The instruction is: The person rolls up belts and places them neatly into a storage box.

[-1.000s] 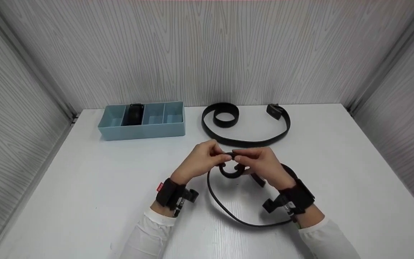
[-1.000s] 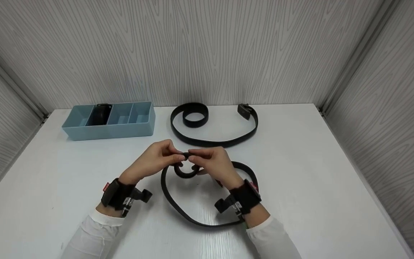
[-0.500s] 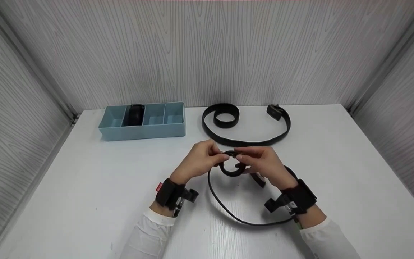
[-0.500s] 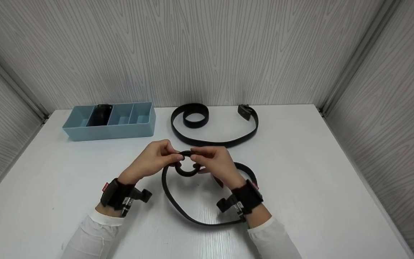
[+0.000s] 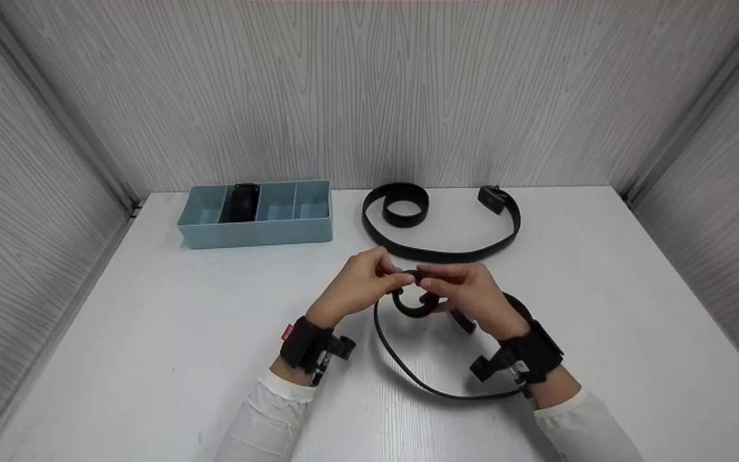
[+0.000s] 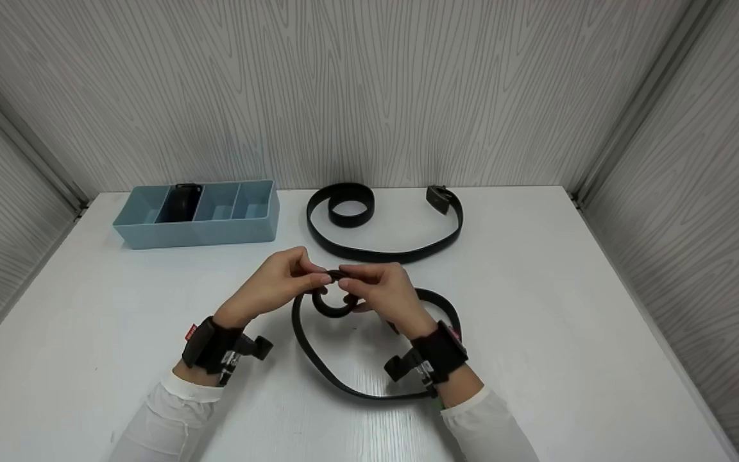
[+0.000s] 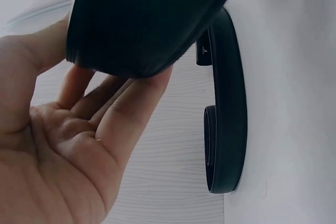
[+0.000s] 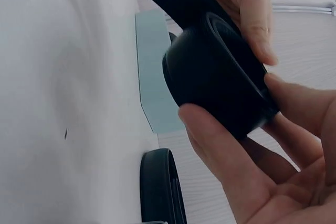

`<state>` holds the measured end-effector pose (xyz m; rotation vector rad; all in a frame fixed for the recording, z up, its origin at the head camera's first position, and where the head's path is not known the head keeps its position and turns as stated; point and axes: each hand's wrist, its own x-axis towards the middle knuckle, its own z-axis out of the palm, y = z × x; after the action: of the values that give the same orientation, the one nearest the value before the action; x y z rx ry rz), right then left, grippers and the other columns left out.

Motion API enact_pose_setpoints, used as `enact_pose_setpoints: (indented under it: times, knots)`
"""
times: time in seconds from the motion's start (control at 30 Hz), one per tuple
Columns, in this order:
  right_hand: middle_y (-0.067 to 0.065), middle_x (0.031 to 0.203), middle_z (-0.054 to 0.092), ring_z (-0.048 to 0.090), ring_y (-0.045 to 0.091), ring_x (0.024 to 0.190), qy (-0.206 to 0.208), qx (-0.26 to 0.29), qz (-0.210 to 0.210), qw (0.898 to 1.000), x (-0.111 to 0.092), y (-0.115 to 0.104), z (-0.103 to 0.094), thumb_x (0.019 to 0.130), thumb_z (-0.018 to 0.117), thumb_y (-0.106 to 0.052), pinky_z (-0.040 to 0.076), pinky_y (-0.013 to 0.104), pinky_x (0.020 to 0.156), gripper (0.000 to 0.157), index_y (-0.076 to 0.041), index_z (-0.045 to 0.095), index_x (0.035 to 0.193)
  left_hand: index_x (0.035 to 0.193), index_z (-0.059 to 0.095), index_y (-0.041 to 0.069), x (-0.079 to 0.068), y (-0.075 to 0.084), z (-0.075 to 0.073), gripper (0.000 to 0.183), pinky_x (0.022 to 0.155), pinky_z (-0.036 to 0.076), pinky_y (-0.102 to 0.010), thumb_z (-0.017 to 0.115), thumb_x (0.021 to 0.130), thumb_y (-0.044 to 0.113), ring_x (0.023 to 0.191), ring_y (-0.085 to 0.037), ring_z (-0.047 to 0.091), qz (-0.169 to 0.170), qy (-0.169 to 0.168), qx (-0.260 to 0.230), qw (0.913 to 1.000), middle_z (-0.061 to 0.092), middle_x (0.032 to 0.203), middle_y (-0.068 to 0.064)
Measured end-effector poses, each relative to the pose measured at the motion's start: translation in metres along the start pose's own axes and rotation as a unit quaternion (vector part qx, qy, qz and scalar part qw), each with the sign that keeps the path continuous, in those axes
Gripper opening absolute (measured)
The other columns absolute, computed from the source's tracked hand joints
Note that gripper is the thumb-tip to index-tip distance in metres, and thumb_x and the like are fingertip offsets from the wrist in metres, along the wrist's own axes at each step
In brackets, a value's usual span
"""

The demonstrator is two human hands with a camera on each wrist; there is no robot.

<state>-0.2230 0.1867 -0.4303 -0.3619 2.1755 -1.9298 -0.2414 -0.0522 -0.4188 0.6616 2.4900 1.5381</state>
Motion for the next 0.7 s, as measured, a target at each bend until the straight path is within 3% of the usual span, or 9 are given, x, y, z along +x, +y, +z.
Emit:
enact_pose_setpoints:
  times: [0.17, 0.33, 0.47, 0.6, 0.7]
  knots:
    - [0.019, 0.12, 0.073, 0.075, 0.027, 0.094, 0.034, 0.03, -0.01, 0.999, 0.001, 0.002, 0.003, 0.098, 0.075, -0.013, 0.062, 0.043, 0.079, 0.042, 0.003, 0.066, 0.135, 0.093, 0.061, 0.011, 0.0, -0.001, 0.0, 0.024, 0.065, 0.043, -0.03, 0.076, 0.098, 0.03, 0.075, -0.014, 0.061, -0.002, 0.022, 0.0, 0.9998, 0.072, 0.088, 0.001]
    - [0.021, 0.125, 0.071, 0.074, 0.025, 0.096, 0.019, 0.026, -0.006, 0.999, 0.002, 0.0, 0.001, 0.099, 0.074, -0.013, 0.062, 0.04, 0.079, 0.043, 0.004, 0.064, 0.137, 0.089, 0.062, 0.01, 0.001, 0.0, -0.001, 0.024, 0.062, 0.042, -0.03, 0.077, 0.097, 0.027, 0.071, -0.013, 0.059, 0.011, 0.025, -0.003, 0.9996, 0.07, 0.082, 0.0]
    - [0.017, 0.126, 0.071, 0.074, 0.026, 0.099, -0.02, -0.011, 0.003, 1.0, 0.001, -0.002, -0.003, 0.099, 0.074, -0.014, 0.062, 0.037, 0.077, 0.045, 0.005, 0.063, 0.138, 0.088, 0.062, 0.009, -0.001, 0.001, -0.002, 0.022, 0.062, 0.042, -0.028, 0.078, 0.096, 0.023, 0.07, -0.01, 0.061, 0.024, -0.005, -0.001, 0.9997, 0.072, 0.081, 0.0]
    - [0.013, 0.124, 0.073, 0.073, 0.03, 0.102, -0.069, -0.072, 0.009, 0.995, 0.0, -0.002, -0.007, 0.099, 0.074, -0.018, 0.062, 0.037, 0.074, 0.042, -0.003, 0.067, 0.137, 0.086, 0.063, 0.008, -0.001, 0.0, -0.003, 0.023, 0.059, 0.041, -0.025, 0.079, 0.095, 0.021, 0.066, -0.008, 0.059, 0.042, -0.051, 0.011, 0.9977, 0.073, 0.08, 0.0]
    - [0.01, 0.122, 0.075, 0.073, 0.029, 0.101, -0.079, -0.088, 0.011, 0.993, -0.001, -0.002, -0.007, 0.099, 0.075, -0.02, 0.062, 0.037, 0.074, 0.038, -0.009, 0.07, 0.135, 0.086, 0.063, 0.008, -0.001, -0.001, -0.002, 0.023, 0.059, 0.039, -0.026, 0.08, 0.094, 0.022, 0.066, -0.008, 0.056, 0.044, -0.061, 0.018, 0.997, 0.072, 0.079, 0.0]
